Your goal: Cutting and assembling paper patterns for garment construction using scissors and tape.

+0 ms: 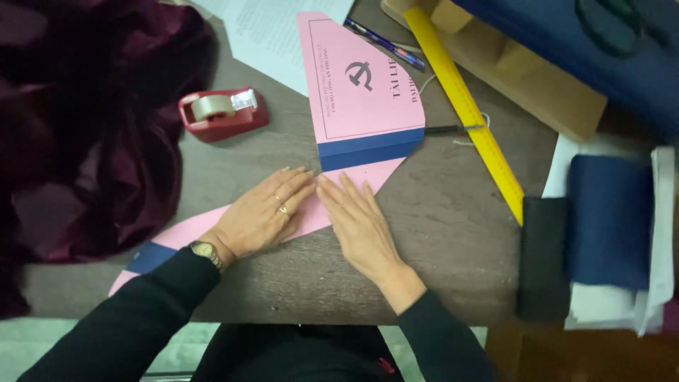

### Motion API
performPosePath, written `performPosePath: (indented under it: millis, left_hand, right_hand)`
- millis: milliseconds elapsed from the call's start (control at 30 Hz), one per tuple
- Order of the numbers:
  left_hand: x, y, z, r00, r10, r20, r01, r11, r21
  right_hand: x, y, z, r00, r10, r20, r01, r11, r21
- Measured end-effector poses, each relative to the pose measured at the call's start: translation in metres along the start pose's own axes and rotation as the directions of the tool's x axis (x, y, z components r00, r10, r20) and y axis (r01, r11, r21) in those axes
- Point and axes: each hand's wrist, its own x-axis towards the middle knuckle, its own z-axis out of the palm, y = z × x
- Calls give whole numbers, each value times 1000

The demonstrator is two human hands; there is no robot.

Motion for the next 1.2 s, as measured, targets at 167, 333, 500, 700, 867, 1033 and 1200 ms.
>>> performPosePath:
  millis: [167,333,500,700,867,1033,1200]
  left_hand:
    - [-5,5,-1,997,-45,-61,57,976,210]
    - [-8,14,-2,986,-144,-86,161,957,240]
    - [-13,42,-4,925,-375,-59,376,885,275]
    - [-44,74,-17,812,-554,-183,583,759,290]
    - [-62,76,-17,783,-571,-248,621,740,258]
    - [-64,74,-14,796,-531,-289,600,751,274]
    - [-66,73,-13,794,-535,-289,604,751,269]
  right_hand:
    - [-3,22,5,983,-111,148,114,993,-17]
    - [-9,42,1,957,-191,219,171,980,106]
    - [-4,50,-2,945,-220,244,177,967,184]
    - [1,44,-13,943,-175,282,91,954,287]
    - [32,46,-55,936,-6,353,-140,911,387]
    - [62,108,-103,983,185,3,-175,937,-302]
    - [81,125,-110,879,422,221,-224,776,-590]
